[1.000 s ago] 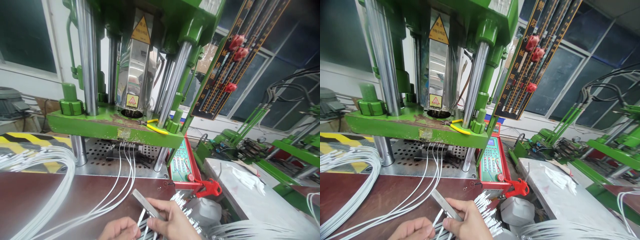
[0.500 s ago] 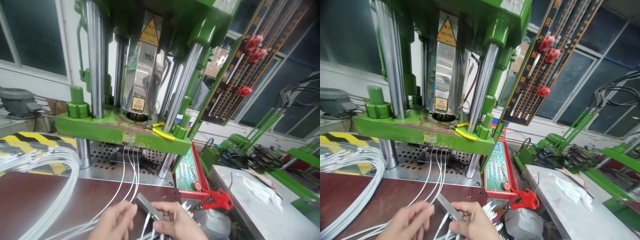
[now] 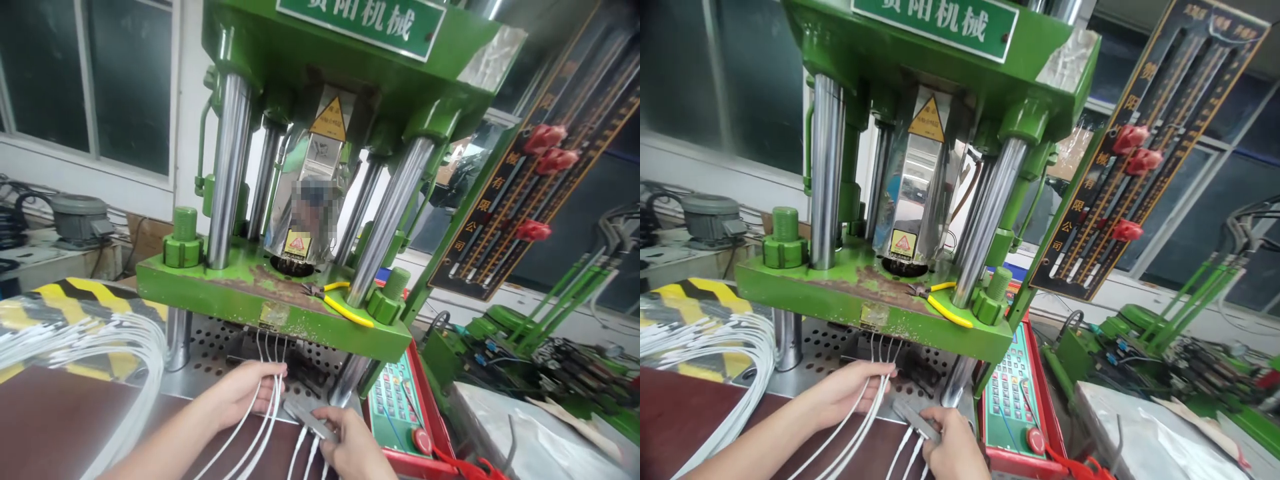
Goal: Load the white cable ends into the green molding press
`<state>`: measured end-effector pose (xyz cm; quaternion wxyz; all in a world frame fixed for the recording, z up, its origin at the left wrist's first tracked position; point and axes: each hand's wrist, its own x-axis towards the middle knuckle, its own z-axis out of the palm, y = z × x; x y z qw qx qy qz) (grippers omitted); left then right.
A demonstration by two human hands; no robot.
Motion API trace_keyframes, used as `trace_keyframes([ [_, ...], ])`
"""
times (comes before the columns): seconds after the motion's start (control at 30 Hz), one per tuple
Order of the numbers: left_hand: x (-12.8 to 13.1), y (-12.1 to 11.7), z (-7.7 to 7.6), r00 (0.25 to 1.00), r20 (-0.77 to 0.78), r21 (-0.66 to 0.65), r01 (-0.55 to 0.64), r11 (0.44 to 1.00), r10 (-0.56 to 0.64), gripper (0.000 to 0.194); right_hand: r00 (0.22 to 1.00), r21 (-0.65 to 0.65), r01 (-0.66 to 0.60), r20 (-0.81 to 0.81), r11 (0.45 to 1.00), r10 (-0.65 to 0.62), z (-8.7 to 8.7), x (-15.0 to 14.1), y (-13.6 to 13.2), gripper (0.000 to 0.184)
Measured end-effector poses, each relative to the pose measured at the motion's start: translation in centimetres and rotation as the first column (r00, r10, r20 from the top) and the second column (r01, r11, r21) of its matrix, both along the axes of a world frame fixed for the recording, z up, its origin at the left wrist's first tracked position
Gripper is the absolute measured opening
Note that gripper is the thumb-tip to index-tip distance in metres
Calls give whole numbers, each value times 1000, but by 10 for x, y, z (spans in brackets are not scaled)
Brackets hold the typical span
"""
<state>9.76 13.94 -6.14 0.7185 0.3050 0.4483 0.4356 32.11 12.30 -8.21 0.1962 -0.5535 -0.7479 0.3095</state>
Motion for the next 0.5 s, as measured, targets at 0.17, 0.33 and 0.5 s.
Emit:
trace_keyframes([
  [0.17, -12, -5, 17, 995, 93, -32, -21, 999, 24, 15, 990, 239, -54, 137, 970, 21, 12, -48, 5, 37],
  [0.33, -6, -5, 6, 987, 155, -94, -37, 995, 52, 18, 986, 331, -123, 144, 936, 79, 0, -81, 12, 31],
  [0.5, -4, -4, -15, 974, 208, -100, -65, 993, 85, 21, 983, 366, -182, 63, 913, 171, -9, -82, 14, 33],
])
